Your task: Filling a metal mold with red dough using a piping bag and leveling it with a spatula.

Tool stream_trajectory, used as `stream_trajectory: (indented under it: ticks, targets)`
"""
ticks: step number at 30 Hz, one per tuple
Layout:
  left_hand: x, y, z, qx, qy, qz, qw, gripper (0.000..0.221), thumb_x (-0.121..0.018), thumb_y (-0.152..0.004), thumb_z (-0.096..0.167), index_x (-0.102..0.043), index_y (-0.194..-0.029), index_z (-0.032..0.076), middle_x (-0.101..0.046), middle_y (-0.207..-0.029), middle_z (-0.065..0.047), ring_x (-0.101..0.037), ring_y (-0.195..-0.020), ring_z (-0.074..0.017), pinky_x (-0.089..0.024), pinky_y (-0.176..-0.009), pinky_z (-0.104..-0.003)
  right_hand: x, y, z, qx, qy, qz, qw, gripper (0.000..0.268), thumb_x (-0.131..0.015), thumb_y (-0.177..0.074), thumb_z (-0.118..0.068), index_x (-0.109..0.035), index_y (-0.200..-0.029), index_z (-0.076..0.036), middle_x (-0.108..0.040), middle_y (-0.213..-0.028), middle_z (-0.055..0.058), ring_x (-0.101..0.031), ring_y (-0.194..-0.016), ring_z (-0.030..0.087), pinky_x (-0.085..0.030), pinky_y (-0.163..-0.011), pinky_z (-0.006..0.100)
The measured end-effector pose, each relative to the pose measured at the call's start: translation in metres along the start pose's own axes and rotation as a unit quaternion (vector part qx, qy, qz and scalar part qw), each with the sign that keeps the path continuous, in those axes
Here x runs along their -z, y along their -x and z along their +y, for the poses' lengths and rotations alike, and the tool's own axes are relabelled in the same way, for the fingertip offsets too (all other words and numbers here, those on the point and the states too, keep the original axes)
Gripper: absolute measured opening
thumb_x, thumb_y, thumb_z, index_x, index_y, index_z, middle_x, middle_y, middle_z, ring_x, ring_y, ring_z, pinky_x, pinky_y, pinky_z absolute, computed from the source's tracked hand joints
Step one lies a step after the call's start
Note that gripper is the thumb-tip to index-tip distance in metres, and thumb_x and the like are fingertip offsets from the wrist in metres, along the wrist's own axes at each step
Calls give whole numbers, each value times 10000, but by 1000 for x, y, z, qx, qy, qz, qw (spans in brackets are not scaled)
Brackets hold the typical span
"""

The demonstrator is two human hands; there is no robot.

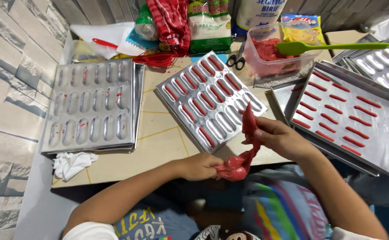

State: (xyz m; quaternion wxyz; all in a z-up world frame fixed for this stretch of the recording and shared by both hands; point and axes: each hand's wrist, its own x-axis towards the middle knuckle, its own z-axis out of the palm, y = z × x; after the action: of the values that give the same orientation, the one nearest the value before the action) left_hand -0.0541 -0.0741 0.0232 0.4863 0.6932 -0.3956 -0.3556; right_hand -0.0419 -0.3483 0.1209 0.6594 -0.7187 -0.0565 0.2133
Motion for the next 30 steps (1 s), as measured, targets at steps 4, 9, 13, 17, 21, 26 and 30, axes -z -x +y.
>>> stream_trajectory:
  ticks: [4, 9, 13, 17, 21, 26, 30]
  targets:
    - [-19, -21, 0, -45, -131, 17, 990, 154, -523, -865, 134, -671, -904, 123, -713, -765, -113, -713, -793, -324, -550, -735, -423, 0, 3, -22, -23, 114, 61, 991, 506, -663, -861, 87, -657, -1364, 33, -720, -978, 214, -748, -815, 281, -612, -755, 407]
    - [-31, -26, 21, -93, -250, 45, 963, 188, -525, -793, 121, -624, -932, 43, -716, -796, -160, -631, -647, -390, -491, -600, -441, -5, -12, -32, -83, 246, 34, 965, 266, -660, -869, 74, -730, -1116, 6, -762, -809, 114, -726, -613, 191, -599, -559, 329]
    - [-35, -25, 9, -180, -294, 93, 934, 174, -561, -790, 116, -659, -902, 25, -672, -713, -176, -589, -562, -391, -474, -538, -420, -20, -22, -35, -100, 404, -6, 909, 326, -633, -801, 40, -739, -1075, -100, -838, -914, 27, -800, -749, 130, -635, -634, 273]
    - [-34, -25, 7, -232, -282, 89, 927, 148, -580, -795, 98, -603, -928, 38, -669, -732, -125, -593, -606, -337, -480, -562, -382, -25, -25, -19, -74, 479, -22, 875, 116, -669, -910, -174, -695, -1001, -108, -825, -810, 22, -751, -592, 179, -573, -563, 322]
    - [-33, -25, 2, -245, -258, 96, 930, 143, -581, -777, 90, -595, -909, 38, -674, -769, -110, -610, -649, -321, -499, -586, -369, -27, -33, -2, -50, 557, -26, 828, 171, -635, -960, -268, -614, -967, -98, -786, -769, 85, -746, -579, 253, -567, -566, 375]
    - [-31, -25, 1, -236, -246, 95, 935, 124, -585, -786, 93, -588, -898, 41, -664, -744, -117, -587, -593, -332, -481, -544, -377, -31, -43, 27, -1, 636, -24, 771, 173, -592, -910, -203, -568, -1010, -64, -747, -766, 116, -725, -616, 298, -554, -538, 389]
    - [-28, -18, -1, -234, -221, 104, 941, 142, -573, -794, 71, -546, -930, 41, -643, -790, -122, -589, -620, -354, -468, -577, -388, -34, -45, 32, 52, 657, 17, 752, 192, -587, -916, -220, -594, -846, -41, -669, -564, 129, -650, -422, 308, -492, -413, 393]
